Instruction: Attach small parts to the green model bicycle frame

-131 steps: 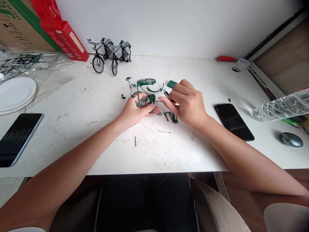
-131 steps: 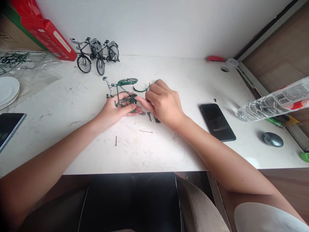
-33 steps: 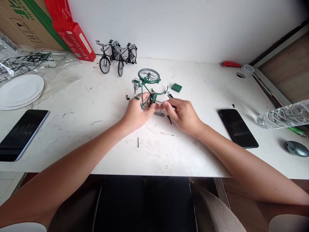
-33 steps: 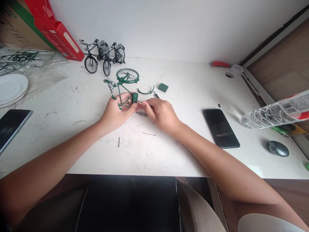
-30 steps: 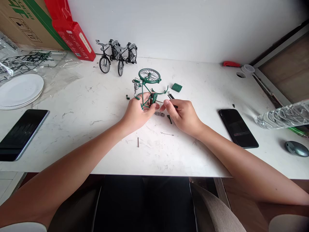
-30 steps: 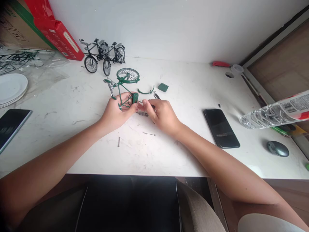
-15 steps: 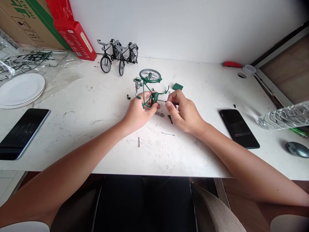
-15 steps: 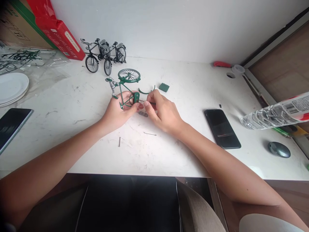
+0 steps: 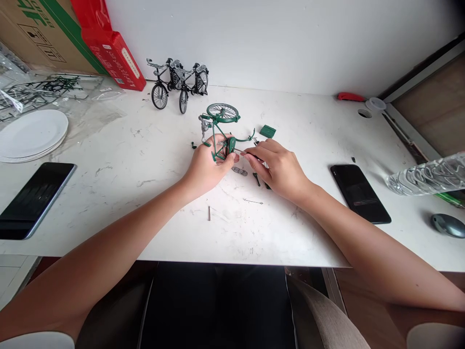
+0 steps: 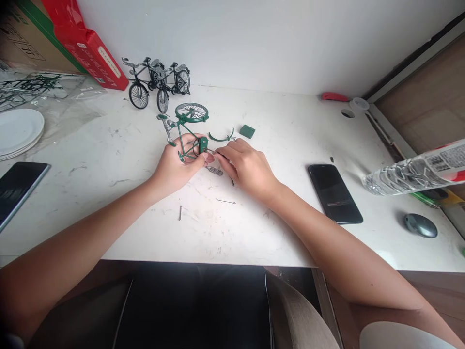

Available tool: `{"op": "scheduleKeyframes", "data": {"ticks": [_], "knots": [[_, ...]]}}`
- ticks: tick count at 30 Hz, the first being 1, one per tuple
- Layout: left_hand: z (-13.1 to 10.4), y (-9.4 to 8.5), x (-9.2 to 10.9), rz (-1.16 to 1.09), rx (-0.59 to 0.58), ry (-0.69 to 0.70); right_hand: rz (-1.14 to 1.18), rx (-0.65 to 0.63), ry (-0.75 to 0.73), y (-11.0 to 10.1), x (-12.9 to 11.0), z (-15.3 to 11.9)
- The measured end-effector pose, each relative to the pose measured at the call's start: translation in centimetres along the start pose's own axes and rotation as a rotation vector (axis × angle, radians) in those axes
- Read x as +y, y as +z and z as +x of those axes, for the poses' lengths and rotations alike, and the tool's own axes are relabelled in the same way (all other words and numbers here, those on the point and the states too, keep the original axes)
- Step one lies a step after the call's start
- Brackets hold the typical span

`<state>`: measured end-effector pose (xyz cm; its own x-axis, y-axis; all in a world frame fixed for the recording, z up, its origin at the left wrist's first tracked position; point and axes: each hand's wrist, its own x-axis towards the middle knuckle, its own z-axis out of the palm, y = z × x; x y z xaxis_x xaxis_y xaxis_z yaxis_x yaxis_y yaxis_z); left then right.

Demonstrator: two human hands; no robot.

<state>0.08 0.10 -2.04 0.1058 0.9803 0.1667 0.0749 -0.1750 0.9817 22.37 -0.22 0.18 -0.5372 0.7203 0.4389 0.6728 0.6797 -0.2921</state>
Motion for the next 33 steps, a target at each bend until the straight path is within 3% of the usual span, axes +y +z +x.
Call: {"op": "scheduleKeyframes", "data": {"ticks": [7,11,17,24,27,33], "knots": [[0.0,-0.2,-0.3,0.032,-0.026,0.010,-0.085,-0.020,-0.039,-0.4,0.1,0.0],[-0.3,-0.3,-0.1,0.052,-0.037,0.024,-0.012,-0.055,0.007,-0.5,0.0,0.1],[-0.5,-0.2,-0.1,0.078,-0.023,0.024,0.267,-0.062,0.143,-0.3,-0.8,0.1],[-0.6,-0.1,-0.2,0.101,-0.010,0.051,0.748,-0.065,0.462,0.3,-1.9,0.1],[-0.6,-0.2,-0.2,0.147,0.004,0.065,0.925,-0.096,0.529,0.7,-1.9,0.2],[-0.3,-0.5,-0.5,0.107,-0.060,0.066,0.574,-0.056,0.405,0.5,-1.7,0.0]]}}
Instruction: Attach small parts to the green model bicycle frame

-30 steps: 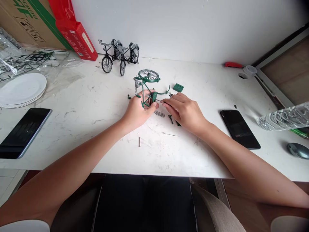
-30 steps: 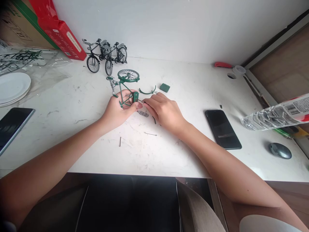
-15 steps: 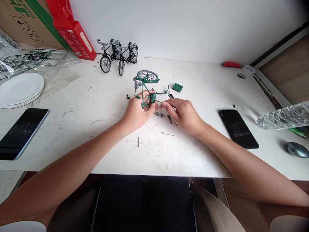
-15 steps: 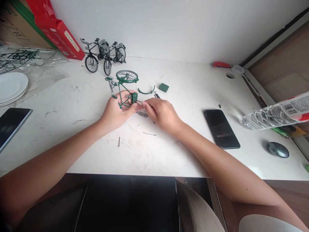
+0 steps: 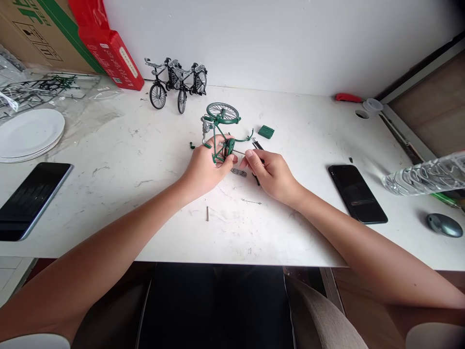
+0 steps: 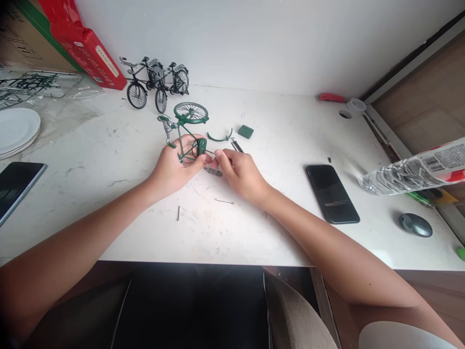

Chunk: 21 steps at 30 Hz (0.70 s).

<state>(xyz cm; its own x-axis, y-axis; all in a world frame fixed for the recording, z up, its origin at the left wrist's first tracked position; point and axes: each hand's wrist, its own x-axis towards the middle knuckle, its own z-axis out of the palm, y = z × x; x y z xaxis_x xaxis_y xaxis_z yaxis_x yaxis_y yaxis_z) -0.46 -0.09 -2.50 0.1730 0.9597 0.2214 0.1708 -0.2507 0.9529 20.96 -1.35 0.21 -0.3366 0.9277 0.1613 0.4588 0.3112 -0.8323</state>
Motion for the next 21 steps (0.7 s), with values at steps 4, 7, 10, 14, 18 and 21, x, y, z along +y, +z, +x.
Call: {"op": "scheduleKeyframes", "data": {"ticks": [4,7,10,14,18,21], "knots": [[0.0,0.0,-0.2,0.023,-0.001,0.023,-0.214,0.037,-0.121,-0.6,-0.1,0.0],[0.1,0.1,-0.3,0.011,-0.011,0.034,-0.361,0.030,-0.214,-1.0,0.2,0.3],[0.1,0.2,-0.2,-0.027,-0.013,0.024,-0.477,-0.010,-0.313,-1.3,0.6,0.5],[-0.1,0.2,0.3,-0.031,0.000,0.020,-0.476,-0.002,-0.304,-1.2,0.6,0.4],[-0.3,0.4,0.6,-0.005,0.028,0.027,-0.249,0.002,-0.161,-0.5,0.0,-0.1],[-0.5,0.5,0.7,-0.015,0.032,0.024,0.004,0.019,-0.027,0.1,-0.6,-0.2]]}}
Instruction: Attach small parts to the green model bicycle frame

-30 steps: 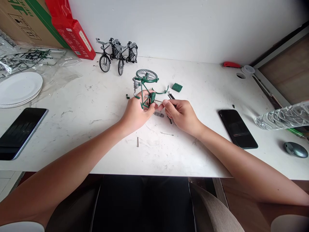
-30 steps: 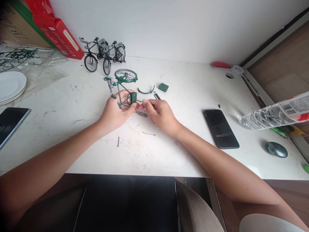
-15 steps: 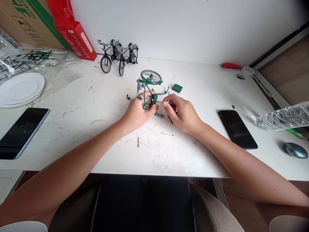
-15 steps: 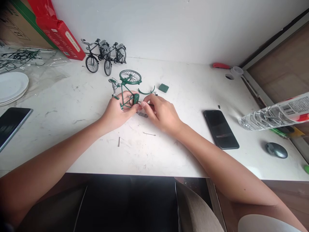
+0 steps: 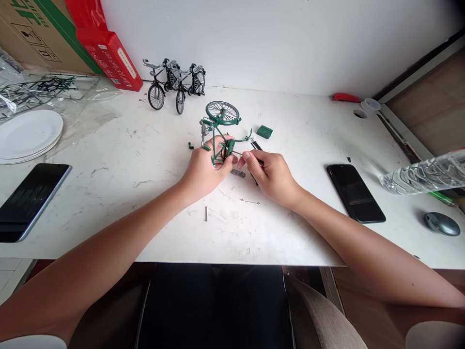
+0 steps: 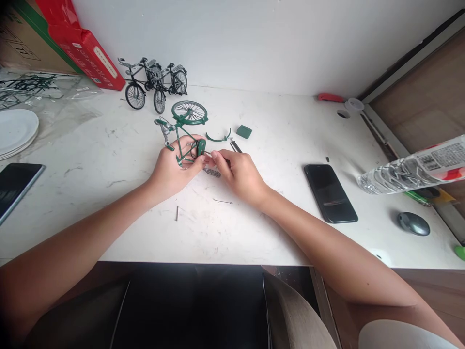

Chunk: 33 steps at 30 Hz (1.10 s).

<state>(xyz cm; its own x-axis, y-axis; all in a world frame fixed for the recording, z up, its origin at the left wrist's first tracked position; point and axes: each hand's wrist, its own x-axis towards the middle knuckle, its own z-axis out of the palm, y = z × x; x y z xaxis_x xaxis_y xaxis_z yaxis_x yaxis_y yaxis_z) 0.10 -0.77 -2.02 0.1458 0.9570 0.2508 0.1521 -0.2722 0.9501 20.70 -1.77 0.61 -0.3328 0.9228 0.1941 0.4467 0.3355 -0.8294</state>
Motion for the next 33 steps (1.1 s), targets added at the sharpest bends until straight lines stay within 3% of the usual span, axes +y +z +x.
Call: {"op": "scheduleKeyframes", "data": {"ticks": [4,6,8,10,14,22,27,31,33], "knots": [[0.0,0.0,0.3,0.083,0.014,0.037,0.404,-0.081,0.254,0.7,-0.7,-0.2],[0.0,-0.1,0.4,0.104,0.002,0.069,0.456,-0.098,0.287,0.8,-0.9,-0.3],[0.1,-0.2,0.4,0.090,-0.012,0.073,0.311,-0.053,0.193,0.8,-0.9,-0.5],[0.2,-0.3,0.3,0.079,-0.011,0.057,0.014,-0.014,0.042,0.5,-0.6,-0.5],[0.3,-0.5,0.2,0.081,0.007,0.046,-0.443,-0.023,-0.143,-0.5,0.3,-0.1],[0.4,-0.6,-0.6,0.066,-0.029,0.055,-0.371,-0.059,-0.123,-1.3,-0.4,0.8],[0.7,-0.5,-0.8,-0.024,-0.024,0.003,-0.431,-0.181,-0.170,-2.3,-0.9,2.4],[0.7,-0.4,-0.7,-0.015,-0.042,0.033,-0.372,-0.013,-0.169,-1.6,0.5,2.1],[0.7,-0.4,-0.6,0.000,-0.046,0.051,-0.434,-0.014,-0.224,-1.0,1.3,1.5]]}}
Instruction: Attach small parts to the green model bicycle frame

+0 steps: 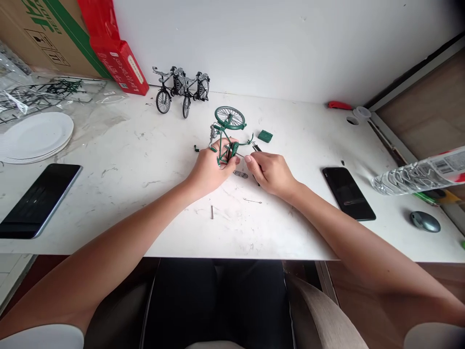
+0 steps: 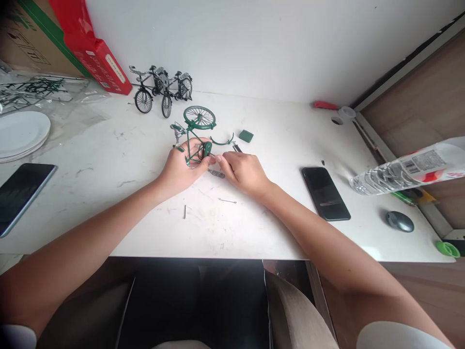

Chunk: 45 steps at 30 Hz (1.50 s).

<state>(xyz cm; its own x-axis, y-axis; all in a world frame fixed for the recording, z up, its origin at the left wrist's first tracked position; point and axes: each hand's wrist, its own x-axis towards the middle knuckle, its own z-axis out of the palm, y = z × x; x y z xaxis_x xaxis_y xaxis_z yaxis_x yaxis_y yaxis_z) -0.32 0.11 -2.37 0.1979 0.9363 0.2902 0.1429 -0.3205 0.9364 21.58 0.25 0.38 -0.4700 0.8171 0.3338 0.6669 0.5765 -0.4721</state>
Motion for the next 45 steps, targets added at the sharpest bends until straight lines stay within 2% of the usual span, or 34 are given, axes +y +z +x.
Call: {"op": "scheduleKeyframes", "data": {"ticks": [3,8,14,20,24,29,34,39,42,45], "knots": [[0.0,0.0,0.2,0.003,0.017,0.020,-0.097,0.039,-0.041,0.7,0.0,-0.8],[0.0,-0.2,0.6,0.015,0.010,0.044,-0.172,0.082,-0.101,0.6,-0.2,-1.2],[-0.1,-0.1,0.2,0.060,0.010,0.076,-0.140,0.075,-0.116,0.4,0.4,-1.4],[-0.5,0.5,0.9,0.054,0.034,0.113,0.120,0.069,0.042,0.5,-0.6,-1.7],[-0.7,0.6,1.5,0.105,0.067,0.175,0.243,0.100,0.075,0.5,-1.5,-1.9],[-0.7,0.6,1.4,0.178,0.056,0.239,0.404,0.075,0.165,0.5,-2.1,-2.1],[-0.8,0.5,1.3,0.331,0.085,0.358,0.741,0.032,0.296,0.7,-2.7,-2.1],[-1.0,0.6,1.5,0.374,0.088,0.384,1.038,-0.072,0.430,0.5,-3.6,-2.0],[-0.9,0.8,1.7,0.364,0.102,0.393,1.027,-0.048,0.417,0.6,-3.6,-1.9],[-0.9,1.0,1.8,0.328,0.111,0.368,0.859,0.016,0.343,0.5,-3.0,-1.9]]}}
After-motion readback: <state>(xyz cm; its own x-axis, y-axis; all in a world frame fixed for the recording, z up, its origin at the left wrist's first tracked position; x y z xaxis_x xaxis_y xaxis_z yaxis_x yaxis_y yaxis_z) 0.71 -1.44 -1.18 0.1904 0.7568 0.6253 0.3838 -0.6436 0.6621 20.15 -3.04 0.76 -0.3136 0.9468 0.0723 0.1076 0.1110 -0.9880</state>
